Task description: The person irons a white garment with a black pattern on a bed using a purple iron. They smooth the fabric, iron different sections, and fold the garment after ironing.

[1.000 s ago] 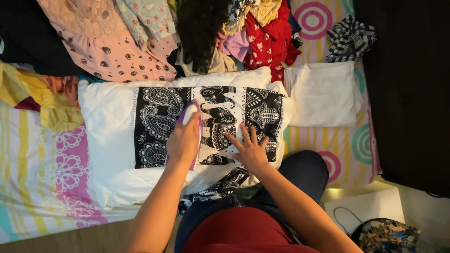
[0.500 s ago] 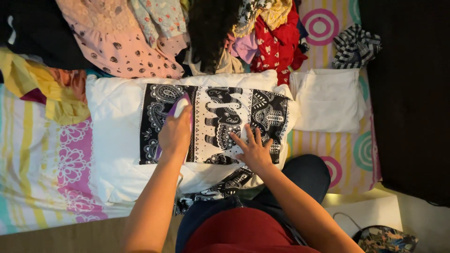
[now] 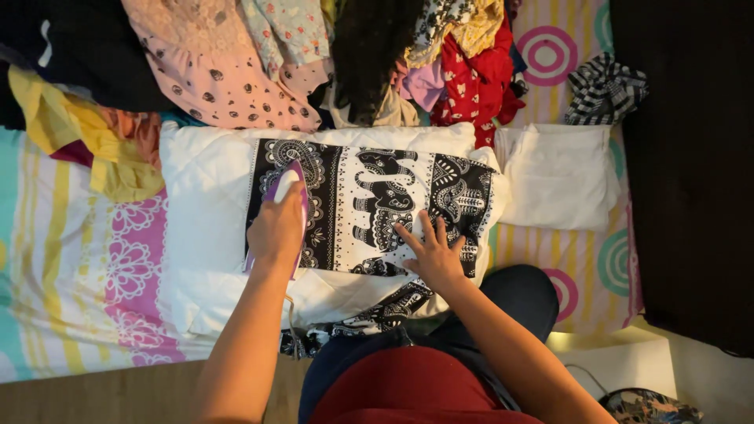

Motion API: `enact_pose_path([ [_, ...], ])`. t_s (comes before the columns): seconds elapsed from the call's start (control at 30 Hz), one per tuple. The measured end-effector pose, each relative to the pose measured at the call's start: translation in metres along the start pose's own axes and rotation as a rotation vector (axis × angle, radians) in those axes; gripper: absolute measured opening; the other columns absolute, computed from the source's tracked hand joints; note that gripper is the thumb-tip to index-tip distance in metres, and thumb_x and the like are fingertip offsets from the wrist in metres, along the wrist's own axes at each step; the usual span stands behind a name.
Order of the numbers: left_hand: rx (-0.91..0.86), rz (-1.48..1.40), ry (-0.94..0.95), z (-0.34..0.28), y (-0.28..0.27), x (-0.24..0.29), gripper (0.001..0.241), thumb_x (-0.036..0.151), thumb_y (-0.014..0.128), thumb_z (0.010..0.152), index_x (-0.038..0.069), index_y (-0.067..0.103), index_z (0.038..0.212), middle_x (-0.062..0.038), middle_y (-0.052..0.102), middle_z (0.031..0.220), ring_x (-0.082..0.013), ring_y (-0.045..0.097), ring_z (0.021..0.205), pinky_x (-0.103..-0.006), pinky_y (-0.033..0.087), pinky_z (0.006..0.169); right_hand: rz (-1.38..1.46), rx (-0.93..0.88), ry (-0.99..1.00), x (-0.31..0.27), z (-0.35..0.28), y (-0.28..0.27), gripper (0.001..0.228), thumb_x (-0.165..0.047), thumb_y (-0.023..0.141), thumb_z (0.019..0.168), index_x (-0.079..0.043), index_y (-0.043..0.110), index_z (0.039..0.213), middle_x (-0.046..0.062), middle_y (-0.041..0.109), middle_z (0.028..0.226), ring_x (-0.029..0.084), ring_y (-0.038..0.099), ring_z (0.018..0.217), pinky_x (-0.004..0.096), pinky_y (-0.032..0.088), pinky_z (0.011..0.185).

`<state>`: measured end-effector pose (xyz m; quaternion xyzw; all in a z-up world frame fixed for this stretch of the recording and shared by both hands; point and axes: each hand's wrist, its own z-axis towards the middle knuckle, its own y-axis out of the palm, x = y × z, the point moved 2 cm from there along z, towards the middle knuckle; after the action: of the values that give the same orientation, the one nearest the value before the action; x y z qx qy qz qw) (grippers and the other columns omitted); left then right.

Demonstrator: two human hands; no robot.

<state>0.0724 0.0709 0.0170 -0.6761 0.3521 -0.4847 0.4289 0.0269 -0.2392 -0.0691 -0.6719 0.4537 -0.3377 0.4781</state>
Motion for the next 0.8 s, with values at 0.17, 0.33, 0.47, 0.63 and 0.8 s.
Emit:
enact_pose_path([
  [0.17,0.014,0.042,-0.057,0.004,0.002,-0.027,0.037,0.039,0.045,0.106,0.038,0.058,0.141,-0.024,0.070,0.097,-0.0454,0.072,0.085,-0.0573,0.058,0.071,-0.008,-0.037,0.016,0.000,0.001,-0.001,0.091,-0.063,0.065,0.086,-0.050,0.012,0.158,0.015,0.008,0.170,0.047,0.022,0.151,0.082,0.036,0.093],
  [0.33,0.029,0.053,-0.088,-0.006,-0.008,-0.041,0.038,0.042,0.044,0.105,0.040,0.057,0.141,-0.023,0.070,0.098,-0.0455,0.072,0.086,-0.0573,0.058,0.073,-0.014,-0.013,0.012,0.001,-0.001,0.002,0.089,-0.064,0.064,0.087,-0.050,0.012,0.158,0.016,0.007,0.169,0.047,0.021,0.151,0.082,0.036,0.094],
  [0.47,0.083,0.074,-0.153,-0.005,-0.002,-0.066,0.036,0.043,0.044,0.107,0.041,0.058,0.140,-0.021,0.070,0.094,-0.0455,0.072,0.084,-0.0564,0.058,0.071,0.028,-0.026,0.013,0.002,0.000,-0.001,0.089,-0.063,0.066,0.086,-0.051,0.013,0.158,0.014,0.007,0.169,0.048,0.020,0.151,0.083,0.034,0.095],
  [0.63,0.162,0.146,-0.195,-0.003,-0.015,-0.067,0.036,0.045,0.046,0.109,0.043,0.056,0.144,-0.020,0.069,0.088,-0.0445,0.072,0.080,-0.0552,0.058,0.067,0.059,-0.048,0.025,-0.001,-0.001,-0.004,0.090,-0.060,0.068,0.086,-0.052,0.014,0.157,0.013,0.006,0.170,0.047,0.018,0.152,0.083,0.032,0.096],
  [0.8,0.285,-0.092,0.039,-0.013,-0.040,-0.031,0.067,0.044,0.065,0.098,0.023,0.039,0.156,-0.023,0.073,0.101,-0.0478,0.070,0.082,-0.0570,0.054,0.065,0.078,0.008,0.022,0.001,-0.006,-0.005,0.090,-0.060,0.070,0.085,-0.051,0.017,0.156,0.015,0.009,0.168,0.048,0.019,0.150,0.084,0.032,0.095],
])
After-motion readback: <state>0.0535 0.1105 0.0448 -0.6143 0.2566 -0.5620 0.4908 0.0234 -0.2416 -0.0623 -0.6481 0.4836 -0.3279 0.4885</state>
